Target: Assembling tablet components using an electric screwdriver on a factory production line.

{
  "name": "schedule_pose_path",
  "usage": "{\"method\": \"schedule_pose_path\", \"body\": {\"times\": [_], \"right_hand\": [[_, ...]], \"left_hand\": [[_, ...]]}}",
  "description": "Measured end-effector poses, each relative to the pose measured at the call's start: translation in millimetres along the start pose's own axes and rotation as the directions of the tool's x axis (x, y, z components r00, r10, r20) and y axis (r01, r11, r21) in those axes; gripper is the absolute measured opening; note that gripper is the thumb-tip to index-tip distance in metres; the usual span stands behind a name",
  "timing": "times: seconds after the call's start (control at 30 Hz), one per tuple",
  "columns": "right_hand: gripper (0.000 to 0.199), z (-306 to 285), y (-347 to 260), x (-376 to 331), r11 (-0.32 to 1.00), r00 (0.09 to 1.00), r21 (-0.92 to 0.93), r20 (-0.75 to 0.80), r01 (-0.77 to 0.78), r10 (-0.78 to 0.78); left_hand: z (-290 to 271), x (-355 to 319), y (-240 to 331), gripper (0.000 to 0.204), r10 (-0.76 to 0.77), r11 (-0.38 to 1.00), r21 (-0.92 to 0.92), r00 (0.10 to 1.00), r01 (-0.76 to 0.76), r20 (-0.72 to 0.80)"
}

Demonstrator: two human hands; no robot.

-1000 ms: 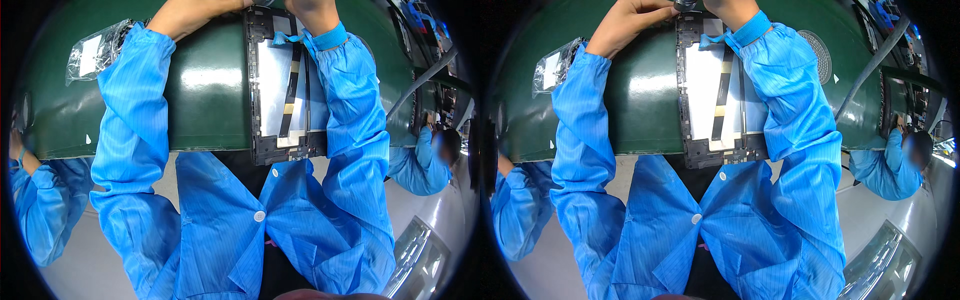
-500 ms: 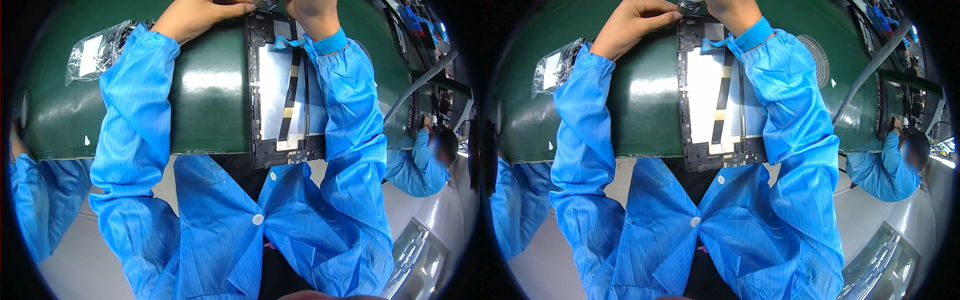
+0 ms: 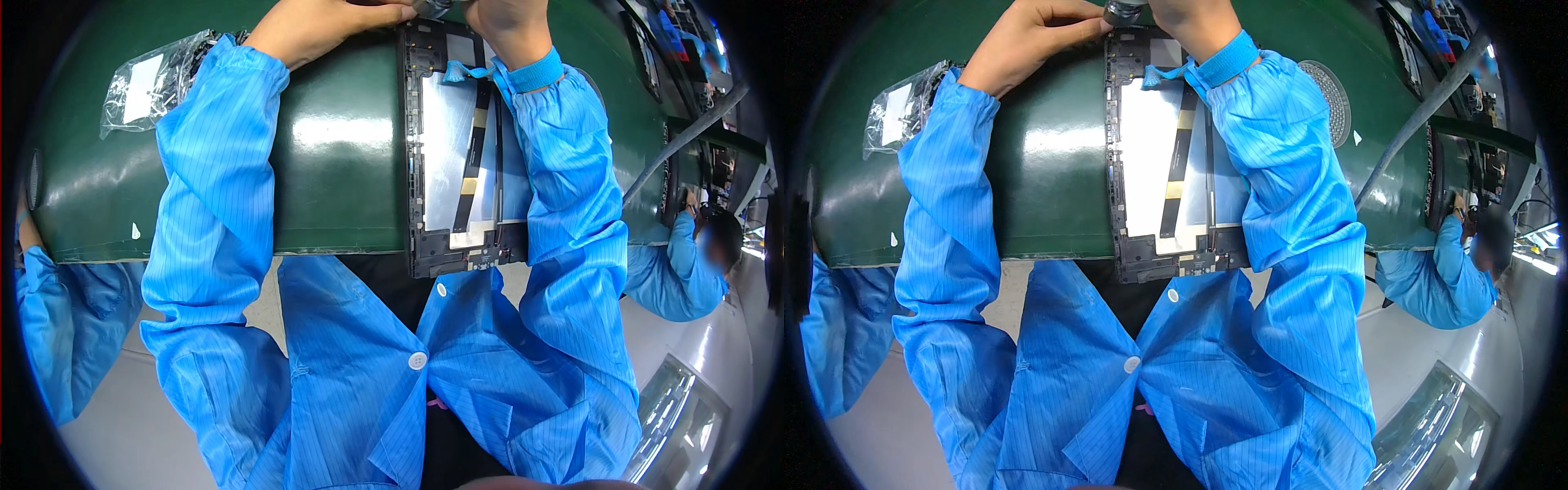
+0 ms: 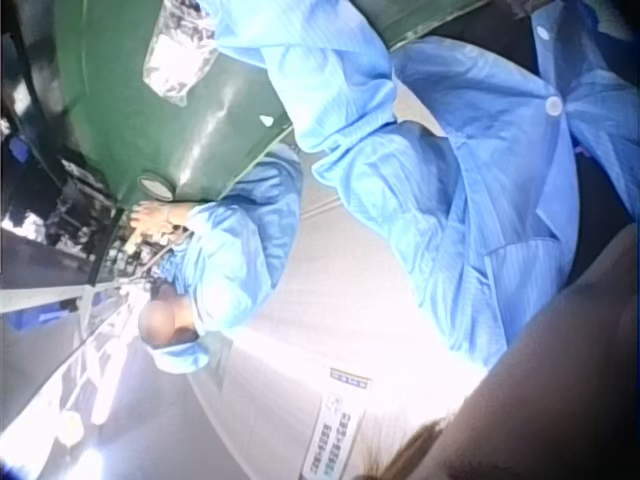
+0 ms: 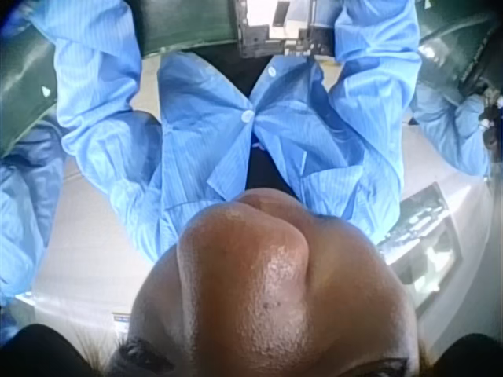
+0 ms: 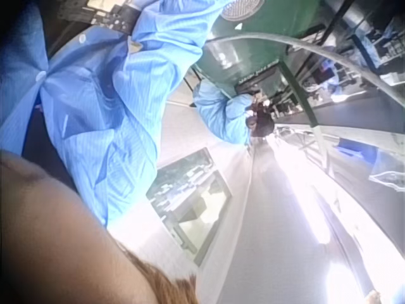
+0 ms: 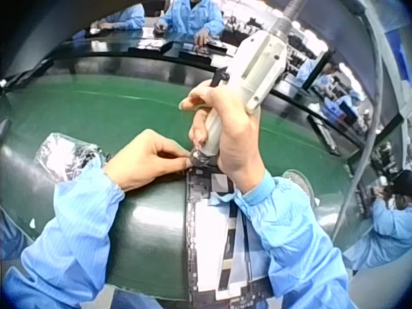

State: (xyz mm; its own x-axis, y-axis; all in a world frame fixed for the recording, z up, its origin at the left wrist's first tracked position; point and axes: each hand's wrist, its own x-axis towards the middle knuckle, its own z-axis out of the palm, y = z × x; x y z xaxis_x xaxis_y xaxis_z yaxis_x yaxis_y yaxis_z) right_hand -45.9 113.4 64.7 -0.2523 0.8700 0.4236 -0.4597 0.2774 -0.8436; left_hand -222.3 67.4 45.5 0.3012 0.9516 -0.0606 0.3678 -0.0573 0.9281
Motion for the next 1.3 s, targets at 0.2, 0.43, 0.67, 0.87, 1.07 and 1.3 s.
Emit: {"method": "schedule_pose_path", "body": {"times": [0.2, 0.43, 0.67, 0.87, 1.07, 1.3], "right_hand": [[0.027, 3, 0, -1, 1.0, 1.0, -0.02, -0.003, 0.014, -0.015], [0.024, 8, 0, 5, 0.994, 0.999, -0.105, 0.023, 0.035, -0.032], [0.023, 9, 0, 4, 0.993, 0.999, -0.118, -0.038, -0.029, 0.025], [0.015, 13, 3, 4, 0.996, 0.999, -0.089, -0.035, -0.02, 0.017], [0.021, 22, 2, 4, 0.998, 0.997, -0.044, -0.06, -0.043, 0.04], [0.021, 11, -7, 2, 0.987, 0.987, 0.005, 0.007, -0.161, 0.161]], "left_hand": [[-1, -1, 3, 0.019, 0.01, 1.0, 0.015, 1.0, -0.01, 0.0], [-4, 2, 1, 0.018, 0.012, 0.999, 0.039, 1.0, -0.013, 0.019], [-2, 5, -3, 0.019, 0.034, 0.999, 0.038, 0.999, -0.035, 0.022], [-14, 11, -26, 0.025, 0.075, 0.962, 0.261, 0.996, -0.083, 0.041], [-27, -36, 39, 0.028, 0.291, 0.848, 0.527, 0.881, -0.056, -0.374], [131, -178, 83, 0.089, 0.189, 0.623, 0.777, 0.981, -0.09, -0.038]]}}
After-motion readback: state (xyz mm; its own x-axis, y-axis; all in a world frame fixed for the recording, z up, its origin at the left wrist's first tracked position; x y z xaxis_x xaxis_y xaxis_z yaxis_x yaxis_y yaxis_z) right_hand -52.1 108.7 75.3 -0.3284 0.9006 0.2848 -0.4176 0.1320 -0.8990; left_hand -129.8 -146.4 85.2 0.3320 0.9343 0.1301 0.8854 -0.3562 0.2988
